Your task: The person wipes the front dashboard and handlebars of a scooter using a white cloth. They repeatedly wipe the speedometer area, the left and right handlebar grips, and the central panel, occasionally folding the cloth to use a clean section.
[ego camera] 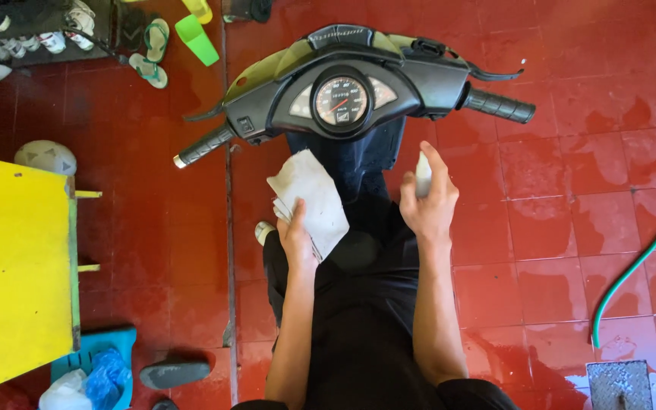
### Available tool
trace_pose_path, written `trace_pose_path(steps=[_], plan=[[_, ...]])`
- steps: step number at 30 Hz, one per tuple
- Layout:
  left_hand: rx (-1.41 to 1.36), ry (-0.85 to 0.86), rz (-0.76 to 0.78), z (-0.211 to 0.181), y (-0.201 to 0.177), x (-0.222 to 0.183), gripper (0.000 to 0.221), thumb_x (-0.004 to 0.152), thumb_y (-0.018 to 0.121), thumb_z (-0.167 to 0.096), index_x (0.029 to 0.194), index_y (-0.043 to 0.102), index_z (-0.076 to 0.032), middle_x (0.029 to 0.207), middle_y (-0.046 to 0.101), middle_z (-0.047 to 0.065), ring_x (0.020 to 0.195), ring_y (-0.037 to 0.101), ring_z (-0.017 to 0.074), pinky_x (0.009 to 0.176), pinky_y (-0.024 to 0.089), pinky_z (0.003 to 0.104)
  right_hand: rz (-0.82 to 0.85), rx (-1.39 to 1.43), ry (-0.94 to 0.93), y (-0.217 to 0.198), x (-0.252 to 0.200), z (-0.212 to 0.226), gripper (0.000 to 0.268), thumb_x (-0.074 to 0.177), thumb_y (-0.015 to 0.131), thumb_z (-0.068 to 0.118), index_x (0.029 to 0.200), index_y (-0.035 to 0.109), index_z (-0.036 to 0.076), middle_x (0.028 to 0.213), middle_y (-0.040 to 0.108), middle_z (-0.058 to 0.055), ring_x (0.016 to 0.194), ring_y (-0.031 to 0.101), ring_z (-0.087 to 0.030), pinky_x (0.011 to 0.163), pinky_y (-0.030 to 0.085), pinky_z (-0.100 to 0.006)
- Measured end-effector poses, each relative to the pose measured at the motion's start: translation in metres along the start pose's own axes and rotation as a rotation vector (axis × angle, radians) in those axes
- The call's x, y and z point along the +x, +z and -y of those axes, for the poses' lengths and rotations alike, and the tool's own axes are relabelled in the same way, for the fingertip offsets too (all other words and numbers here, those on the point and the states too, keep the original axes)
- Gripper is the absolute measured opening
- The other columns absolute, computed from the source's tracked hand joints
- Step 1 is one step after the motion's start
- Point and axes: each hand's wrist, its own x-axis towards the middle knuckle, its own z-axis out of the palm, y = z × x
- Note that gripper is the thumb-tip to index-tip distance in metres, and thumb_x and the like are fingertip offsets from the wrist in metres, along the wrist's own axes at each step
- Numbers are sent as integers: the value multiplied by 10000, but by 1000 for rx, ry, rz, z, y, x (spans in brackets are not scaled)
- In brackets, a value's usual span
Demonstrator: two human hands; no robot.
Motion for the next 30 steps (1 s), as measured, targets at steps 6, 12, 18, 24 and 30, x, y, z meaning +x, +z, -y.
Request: trace_pose_path(steps=[6, 12, 18, 24, 30], plan=[[47, -29, 5, -3, 5, -6, 365, 983, 699, -196, 1269, 566, -12, 1031, 684, 69, 908, 690, 138, 854, 582, 319, -55, -10, -12, 1, 28, 10, 452, 888, 647, -44, 1336, 611, 9, 1161, 711, -256, 1037, 721, -431, 890, 590, -540], [42, -13, -40, 1, -4, -8, 396, 953, 737, -182, 1271, 585, 1, 1012, 676, 73, 890, 670, 134, 845, 568, 298, -119, -73, 10, 7, 48, 9, 377, 894, 683, -55, 1255, 600, 11, 1148, 728, -200, 1018, 737, -408, 889, 594, -520], [77, -3, -107, -1, -2, -9, 411, 926, 756, -158, 1254, 573, 6, 1009, 665, 64, 881, 653, 113, 833, 568, 282, -136, -120, 52, 12, 44, -5, 330, 913, 683, -10, 1227, 607, 57, 1152, 737, -121, 1015, 749, -339, 890, 596, -468], [90, -22, -119, -1, -3, -5, 397, 929, 765, -166, 1252, 605, -1, 999, 675, 65, 854, 662, 111, 803, 573, 273, -216, -128, 26, 10, 46, -7, 290, 880, 696, -28, 1149, 627, 54, 1074, 750, -96, 913, 766, -327, 807, 607, -439], [86, -34, -141, -3, 2, -7, 391, 925, 766, -157, 1236, 600, 13, 986, 679, 73, 841, 662, 113, 785, 578, 265, -240, -140, -35, 8, 44, -12, 332, 865, 705, -31, 1182, 641, 45, 1112, 740, -107, 942, 762, -329, 823, 606, -434]])
